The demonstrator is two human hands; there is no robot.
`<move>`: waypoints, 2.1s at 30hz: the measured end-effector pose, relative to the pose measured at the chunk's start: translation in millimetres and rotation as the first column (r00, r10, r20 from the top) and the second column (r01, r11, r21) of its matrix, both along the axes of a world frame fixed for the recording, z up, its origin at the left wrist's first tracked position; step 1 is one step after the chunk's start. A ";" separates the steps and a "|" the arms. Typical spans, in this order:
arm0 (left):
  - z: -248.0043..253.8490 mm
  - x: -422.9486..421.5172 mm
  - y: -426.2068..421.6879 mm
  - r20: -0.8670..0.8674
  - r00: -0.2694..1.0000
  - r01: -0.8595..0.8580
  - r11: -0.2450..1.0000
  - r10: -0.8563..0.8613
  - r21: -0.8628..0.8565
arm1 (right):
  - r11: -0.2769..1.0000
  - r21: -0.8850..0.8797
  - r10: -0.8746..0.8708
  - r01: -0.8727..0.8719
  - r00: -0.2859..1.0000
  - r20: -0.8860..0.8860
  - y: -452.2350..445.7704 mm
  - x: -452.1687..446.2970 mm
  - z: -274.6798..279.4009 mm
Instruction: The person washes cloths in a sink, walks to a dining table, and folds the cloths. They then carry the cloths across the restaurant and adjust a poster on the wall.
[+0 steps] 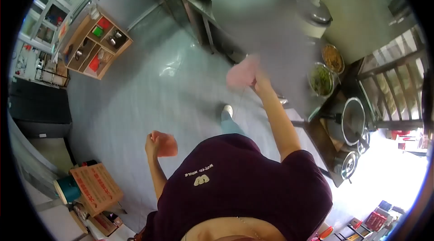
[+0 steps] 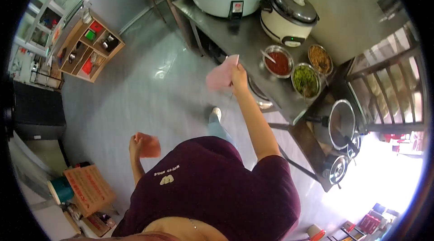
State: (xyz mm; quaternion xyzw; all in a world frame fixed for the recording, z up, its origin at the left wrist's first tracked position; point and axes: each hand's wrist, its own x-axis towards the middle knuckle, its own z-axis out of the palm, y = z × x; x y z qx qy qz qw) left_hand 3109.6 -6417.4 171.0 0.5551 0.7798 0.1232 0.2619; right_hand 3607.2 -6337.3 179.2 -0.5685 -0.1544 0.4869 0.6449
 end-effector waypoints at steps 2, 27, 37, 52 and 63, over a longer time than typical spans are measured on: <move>3.9 12.5 31.1 0.044 0.999 -0.021 0.998 0.019 0.054 | 0.982 0.114 -0.140 0.150 0.986 -0.088 44.5 19.7 21.6; 24.2 52.2 409.2 0.066 0.932 0.356 0.934 -0.356 0.006 | 0.914 -0.406 0.405 -0.003 -0.036 0.914 232.5 17.5 -87.5; -1.3 -20.9 443.7 0.193 0.937 0.290 0.956 -0.293 0.041 | 0.943 -0.329 0.333 0.057 -0.109 0.937 499.2 -63.5 -78.2; -10.9 -15.8 480.8 0.184 0.916 0.377 0.923 -0.357 -0.084 | 0.988 -0.019 0.045 -0.155 0.167 0.985 478.1 -80.6 -65.8; -15.6 166.5 525.8 0.114 0.447 0.894 0.439 -0.887 -0.088 | 0.827 -0.109 -0.234 0.552 0.512 0.826 136.7 0.9 91.1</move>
